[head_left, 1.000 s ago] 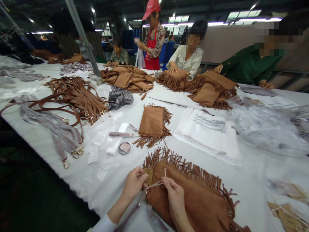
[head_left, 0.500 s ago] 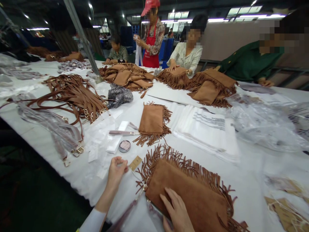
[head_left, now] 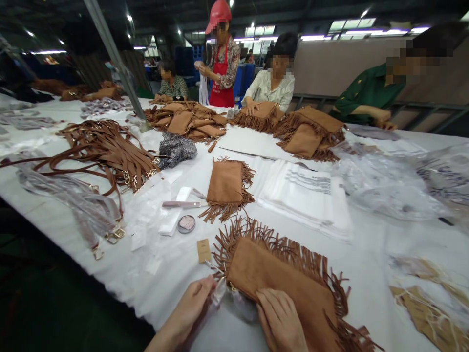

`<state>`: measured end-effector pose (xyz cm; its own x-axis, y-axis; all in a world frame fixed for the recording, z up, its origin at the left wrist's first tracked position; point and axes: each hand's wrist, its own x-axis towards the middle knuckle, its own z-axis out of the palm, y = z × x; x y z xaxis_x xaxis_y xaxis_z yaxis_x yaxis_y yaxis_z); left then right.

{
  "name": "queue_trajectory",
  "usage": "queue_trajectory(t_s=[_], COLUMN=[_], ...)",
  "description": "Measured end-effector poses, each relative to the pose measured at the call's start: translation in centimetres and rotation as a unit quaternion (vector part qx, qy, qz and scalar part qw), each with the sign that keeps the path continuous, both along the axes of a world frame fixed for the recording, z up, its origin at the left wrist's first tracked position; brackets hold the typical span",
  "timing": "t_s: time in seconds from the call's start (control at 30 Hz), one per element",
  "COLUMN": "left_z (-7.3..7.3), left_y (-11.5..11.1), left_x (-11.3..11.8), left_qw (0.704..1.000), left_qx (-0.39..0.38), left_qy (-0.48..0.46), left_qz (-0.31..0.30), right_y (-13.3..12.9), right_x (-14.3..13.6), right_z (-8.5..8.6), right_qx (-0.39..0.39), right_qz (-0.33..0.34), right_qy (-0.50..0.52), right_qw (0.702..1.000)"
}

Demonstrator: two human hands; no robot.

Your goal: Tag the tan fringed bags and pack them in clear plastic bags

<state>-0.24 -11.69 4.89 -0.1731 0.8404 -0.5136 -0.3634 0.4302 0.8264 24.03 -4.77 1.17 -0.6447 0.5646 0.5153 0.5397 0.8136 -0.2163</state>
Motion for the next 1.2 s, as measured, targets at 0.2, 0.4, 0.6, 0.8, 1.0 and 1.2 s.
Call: queue_trajectory(t_s=[0.2, 0.4, 0.6, 0.8, 1.0, 1.2], left_z=[0.1, -0.1, 0.0, 1.5, 2.3, 1.9], left_y=[0.8, 4.0, 6.7, 9.4, 9.8, 8.3], left_x=[0.5, 2.9, 3.5, 3.7, 3.5, 2.4], left_qw=[0.979, 0.967, 0.988, 0.967, 0.948, 0.946], left_qx=[-0.051, -0.115, -0.104, -0.155, -0.189, -0.226], left_qy=[-0.116, -0.180, -0.107, -0.200, -0.252, -0.208], left_qz=[-0.157, -0.140, -0.046, -0.020, -0.040, -0.099], right_y=[-1.3, -3.4, -10.2, -12.6, -9.9, -6.9], right_x=[-1.3, -0.9, 6.1, 10.9, 8.2, 7.8], right_z=[2.1, 4.2, 1.7, -1.5, -0.2, 2.3], right_qx=[-0.031, -0.063, -0.221, -0.570, -0.622, -0.601], right_qz=[-0.027, -0.091, -0.339, -0.507, -0.389, -0.277], right_qy=[0.011, 0.060, 0.284, 0.491, 0.576, 0.659], right_qw=[0.999, 0.992, 0.869, 0.421, 0.361, 0.358])
